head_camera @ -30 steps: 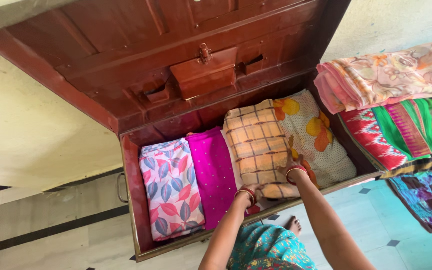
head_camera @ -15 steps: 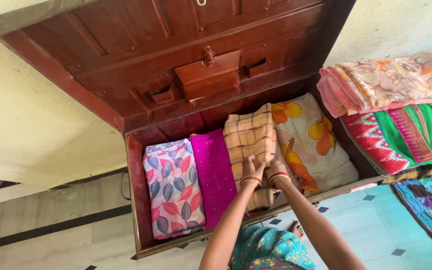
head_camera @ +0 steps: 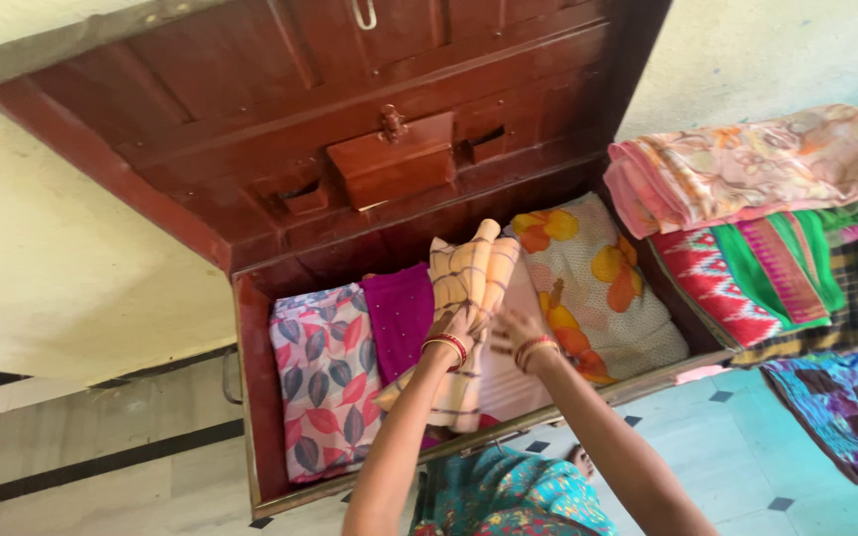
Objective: The person organizes several pieces of folded clothing and fabrics inside a large metal chest, moving items in and out of the chest and rearranging their positions.
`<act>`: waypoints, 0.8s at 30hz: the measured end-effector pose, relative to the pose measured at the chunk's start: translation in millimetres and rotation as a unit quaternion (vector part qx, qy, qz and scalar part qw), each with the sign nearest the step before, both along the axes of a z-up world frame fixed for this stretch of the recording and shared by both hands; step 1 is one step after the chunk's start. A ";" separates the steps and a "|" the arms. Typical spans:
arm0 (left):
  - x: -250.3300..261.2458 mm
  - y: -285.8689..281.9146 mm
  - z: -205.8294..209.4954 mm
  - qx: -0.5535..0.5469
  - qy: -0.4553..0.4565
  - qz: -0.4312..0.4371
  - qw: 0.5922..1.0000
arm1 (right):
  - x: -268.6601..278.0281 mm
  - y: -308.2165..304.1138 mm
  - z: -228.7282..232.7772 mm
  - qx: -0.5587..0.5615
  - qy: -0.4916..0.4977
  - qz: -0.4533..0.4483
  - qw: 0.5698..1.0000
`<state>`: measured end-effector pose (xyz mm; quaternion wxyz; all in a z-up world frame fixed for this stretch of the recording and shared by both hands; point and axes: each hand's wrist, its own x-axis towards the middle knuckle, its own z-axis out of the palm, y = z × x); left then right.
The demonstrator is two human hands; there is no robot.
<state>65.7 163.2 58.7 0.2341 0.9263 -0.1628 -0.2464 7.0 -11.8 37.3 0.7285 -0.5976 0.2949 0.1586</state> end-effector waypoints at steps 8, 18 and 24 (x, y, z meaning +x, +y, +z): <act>-73.2 -66.2 124.5 0.090 -0.270 -0.111 0.952 | 51.8 -50.1 36.6 0.000 -0.117 -0.226 0.967; -110.4 -179.5 209.3 -0.134 -0.609 -0.066 0.779 | -59.7 -181.1 263.5 0.006 -0.438 -0.385 0.812; -104.9 -262.1 241.9 -0.235 -0.444 -0.084 0.861 | -131.9 -315.8 325.9 0.046 -0.562 -0.429 0.706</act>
